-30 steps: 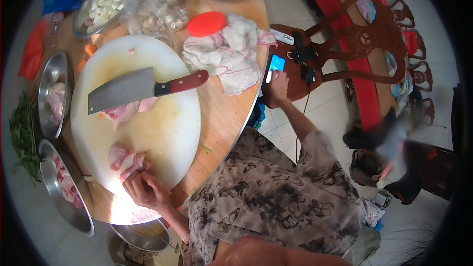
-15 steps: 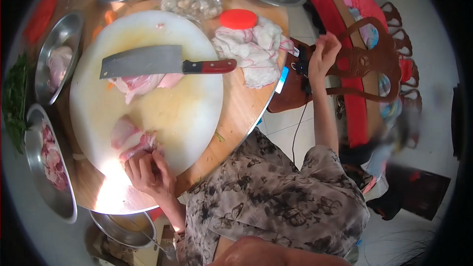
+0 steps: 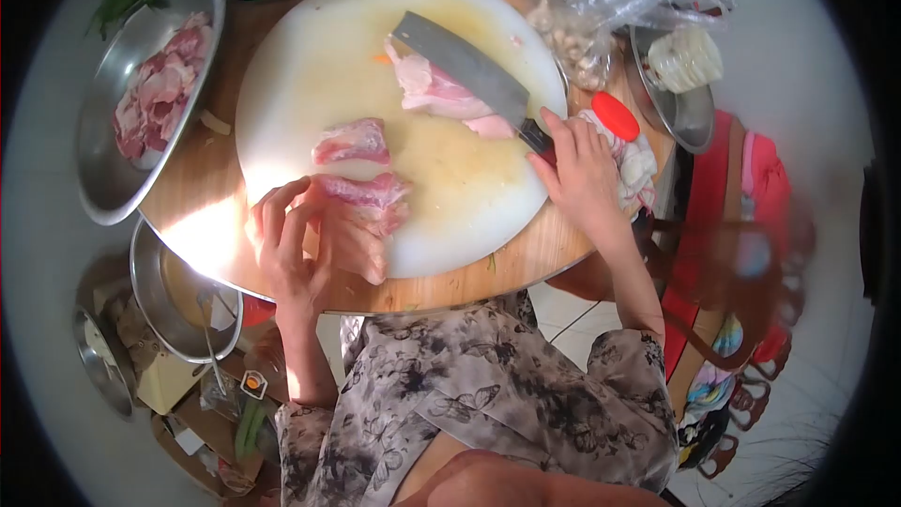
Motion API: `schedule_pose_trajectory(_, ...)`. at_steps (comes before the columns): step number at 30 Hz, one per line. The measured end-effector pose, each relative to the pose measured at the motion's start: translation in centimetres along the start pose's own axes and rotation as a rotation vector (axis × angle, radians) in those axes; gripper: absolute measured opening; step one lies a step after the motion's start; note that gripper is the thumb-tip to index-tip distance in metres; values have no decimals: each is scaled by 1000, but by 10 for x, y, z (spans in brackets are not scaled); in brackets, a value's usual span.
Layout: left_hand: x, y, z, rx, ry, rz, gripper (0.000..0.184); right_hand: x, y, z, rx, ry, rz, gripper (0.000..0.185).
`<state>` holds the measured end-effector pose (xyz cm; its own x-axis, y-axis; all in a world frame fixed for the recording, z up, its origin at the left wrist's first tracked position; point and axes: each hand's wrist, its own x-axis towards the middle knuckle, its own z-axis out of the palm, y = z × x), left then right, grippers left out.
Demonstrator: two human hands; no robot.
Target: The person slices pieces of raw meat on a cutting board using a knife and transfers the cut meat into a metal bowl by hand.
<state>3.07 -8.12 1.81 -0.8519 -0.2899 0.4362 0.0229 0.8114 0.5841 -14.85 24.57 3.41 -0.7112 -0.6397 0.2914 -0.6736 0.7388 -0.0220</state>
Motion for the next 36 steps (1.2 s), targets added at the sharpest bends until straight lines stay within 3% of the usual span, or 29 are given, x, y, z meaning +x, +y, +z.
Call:
schedule_pose_trajectory(7,59,-6,11,-24,21,39,46,31,-18,15,18,-48,-120,55)
schedule_pose_trajectory(10,80,-23,20,-15,-216,233,40,33,-15,8,86,-108,-60,51)
schedule_pose_trajectory(11,82,-26,22,-13,-190,225,40,34,-13,6,117,-61,-78,50)
schedule_pose_trajectory(13,85,-29,27,-167,-193,1,39,34,-18,-1,154,-14,-103,49)
schedule_pose_trajectory(15,86,-32,36,-193,-47,-76,39,32,-29,-10,604,-69,230,41)
schedule_pose_trajectory(16,87,-34,37,-223,84,-155,40,33,-38,-9,604,-61,222,41)
schedule_pose_trajectory(17,89,-37,38,-221,87,-148,40,33,-49,-6,865,42,265,36)
schedule_pose_trajectory(18,88,-39,38,-108,105,-88,42,31,-55,-5,1124,145,310,32)
schedule_pose_trajectory(19,86,-40,38,9,119,-32,44,34,-56,-6,1129,143,314,32)
schedule_pose_trajectory(22,75,-36,31,128,54,138,42,46,-61,-20,879,-165,214,24)
schedule_pose_trajectory(23,73,-33,27,131,54,144,42,52,-66,-26,882,-159,215,24)
schedule_pose_trajectory(25,69,-25,18,-171,52,-91,40,64,-78,-37,562,-67,-166,16)
schedule_pose_trajectory(29,64,-34,26,-160,141,-61,39,80,-88,-53,403,-311,-244,16)
schedule_pose_trajectory(31,66,-32,27,-149,207,102,34,86,-90,-56,317,-347,-315,17)
schedule_pose_trajectory(36,69,-23,26,-122,176,154,23,88,-90,-62,143,-358,-470,18)
